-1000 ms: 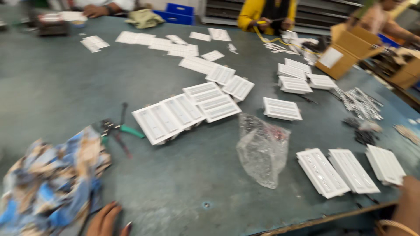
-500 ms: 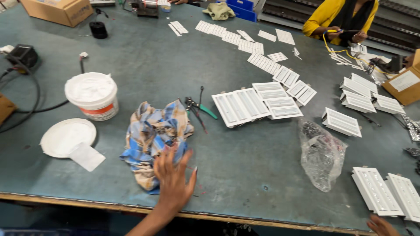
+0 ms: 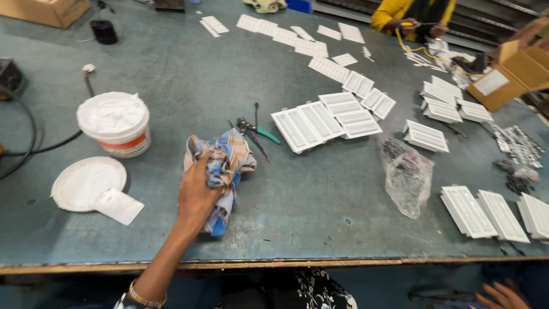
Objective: The person picks up a pair of black electrical wires and uses wire strippers to remove the insulation from both ends. The person repeats this process for a second pair of wires, placing the stripped wires on the table.
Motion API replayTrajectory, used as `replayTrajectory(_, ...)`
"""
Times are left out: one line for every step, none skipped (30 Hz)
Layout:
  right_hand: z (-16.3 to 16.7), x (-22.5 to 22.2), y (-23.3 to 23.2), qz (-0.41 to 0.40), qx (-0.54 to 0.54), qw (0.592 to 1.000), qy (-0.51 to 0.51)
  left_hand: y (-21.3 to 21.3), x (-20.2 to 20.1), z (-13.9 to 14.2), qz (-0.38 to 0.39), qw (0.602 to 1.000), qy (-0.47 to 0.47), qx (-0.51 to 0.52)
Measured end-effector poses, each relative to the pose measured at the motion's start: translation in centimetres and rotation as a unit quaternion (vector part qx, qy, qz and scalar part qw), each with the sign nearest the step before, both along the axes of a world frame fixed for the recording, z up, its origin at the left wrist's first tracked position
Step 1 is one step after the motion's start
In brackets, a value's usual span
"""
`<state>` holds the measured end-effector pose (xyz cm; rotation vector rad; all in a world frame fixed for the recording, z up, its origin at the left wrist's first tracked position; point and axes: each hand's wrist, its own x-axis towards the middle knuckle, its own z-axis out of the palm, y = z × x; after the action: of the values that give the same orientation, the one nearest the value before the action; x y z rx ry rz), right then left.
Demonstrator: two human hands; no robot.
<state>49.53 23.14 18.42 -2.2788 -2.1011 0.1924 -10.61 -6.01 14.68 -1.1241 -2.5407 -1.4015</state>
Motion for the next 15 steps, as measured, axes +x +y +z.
replayTrajectory(-0.5, -0.9, -2.0, 0.058, 0.051, 0.993, 0.094, -0.5, 0.5, 0.4, -0.009, 0.999, -0.005, 0.047)
replayTrajectory(-1.3, -2.4, -4.8, 0.124, 0.085, 0.967, 0.208, -1.0, 1.1, 0.8, -0.013, 0.997, -0.041, 0.070)
replayTrajectory(-2.1, -4.5, -7.9, 0.189, 0.100, 0.925, 0.315, -1.3, 1.9, 1.1, -0.018, 0.993, -0.077, 0.091)
replayTrajectory(-2.9, -7.5, -10.7, 0.239, 0.112, 0.884, 0.386, -1.4, 2.9, 1.2, -0.023, 0.987, -0.115, 0.111)
replayTrajectory(-3.4, -10.7, -13.5, 0.281, 0.118, 0.845, 0.439, -1.3, 4.0, 1.1, -0.048, 0.977, -0.165, 0.129)
replayTrajectory(-3.7, -14.1, -16.3, 0.312, 0.126, 0.817, 0.469, -1.1, 5.2, 0.7, -0.075, 0.963, -0.215, 0.145)
replayTrajectory(-3.8, -17.9, -18.3, 0.311, 0.145, 0.817, 0.463, -0.9, 6.5, 0.1, -0.102, 0.946, -0.263, 0.162)
replayTrajectory(-3.3, -20.9, -19.8, 0.356, 0.128, 0.792, 0.478, -0.4, 8.3, -0.8, -0.157, 0.910, -0.332, 0.191)
replayTrajectory(-2.7, -23.6, -21.0, 0.386, 0.112, 0.758, 0.513, 0.2, 10.2, -2.0, -0.210, 0.866, -0.398, 0.217)
replayTrajectory(-2.1, -26.0, -22.3, 0.416, 0.096, 0.720, 0.547, 0.9, 11.8, -3.2, -0.262, 0.844, -0.412, 0.219)
replayTrajectory(-1.5, -27.8, -23.4, 0.388, 0.050, 0.746, 0.539, 1.3, 13.1, -4.5, -0.313, 0.820, -0.426, 0.220)
replayTrajectory(-0.9, -29.1, -24.0, 0.358, 0.003, 0.768, 0.531, 2.1, 14.2, -5.7, -0.341, 0.779, -0.480, 0.217)
replayTrajectory(-0.3, -29.9, -24.4, 0.353, 0.043, 0.769, 0.532, 2.9, 15.1, -6.7, -0.366, 0.733, -0.532, 0.212)
replayTrajectory(0.1, -30.6, -24.3, 0.348, 0.083, 0.768, 0.531, 3.6, 15.5, -7.4, -0.388, 0.685, -0.581, 0.206)
replayTrajectory(0.3, -31.0, -24.2, 0.342, 0.123, 0.767, 0.529, 3.8, 15.7, -7.9, -0.391, 0.661, -0.613, 0.186)
